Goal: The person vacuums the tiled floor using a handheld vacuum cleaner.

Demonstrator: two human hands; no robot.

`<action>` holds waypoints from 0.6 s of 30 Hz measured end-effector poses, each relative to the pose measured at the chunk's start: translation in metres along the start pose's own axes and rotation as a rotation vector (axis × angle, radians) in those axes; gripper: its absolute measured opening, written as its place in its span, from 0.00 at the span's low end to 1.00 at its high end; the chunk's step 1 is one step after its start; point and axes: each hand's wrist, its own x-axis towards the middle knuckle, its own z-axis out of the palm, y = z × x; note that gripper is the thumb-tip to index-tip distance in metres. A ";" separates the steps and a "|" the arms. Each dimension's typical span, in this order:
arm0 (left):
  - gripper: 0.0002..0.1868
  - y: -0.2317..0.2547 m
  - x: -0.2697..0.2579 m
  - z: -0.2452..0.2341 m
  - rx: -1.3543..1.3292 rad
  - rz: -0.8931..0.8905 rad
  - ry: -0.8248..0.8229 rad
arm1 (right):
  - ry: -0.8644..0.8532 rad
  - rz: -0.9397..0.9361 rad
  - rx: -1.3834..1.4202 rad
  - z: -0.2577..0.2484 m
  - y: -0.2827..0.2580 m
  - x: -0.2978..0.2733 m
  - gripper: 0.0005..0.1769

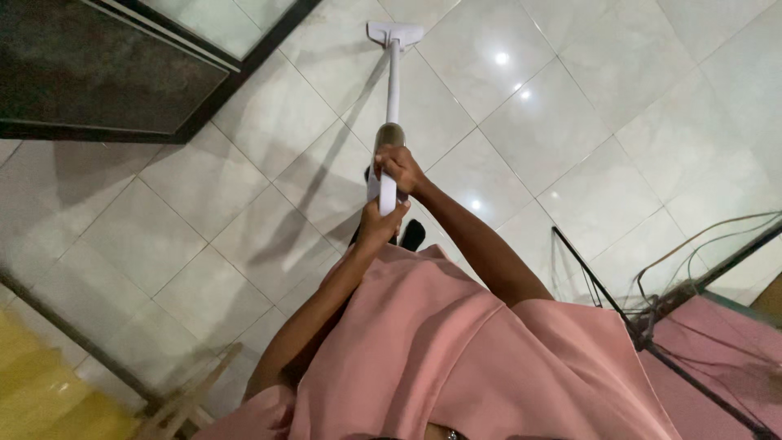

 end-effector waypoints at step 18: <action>0.18 0.063 0.095 -0.046 0.054 0.014 -0.105 | 0.048 0.060 0.030 -0.032 -0.006 0.111 0.24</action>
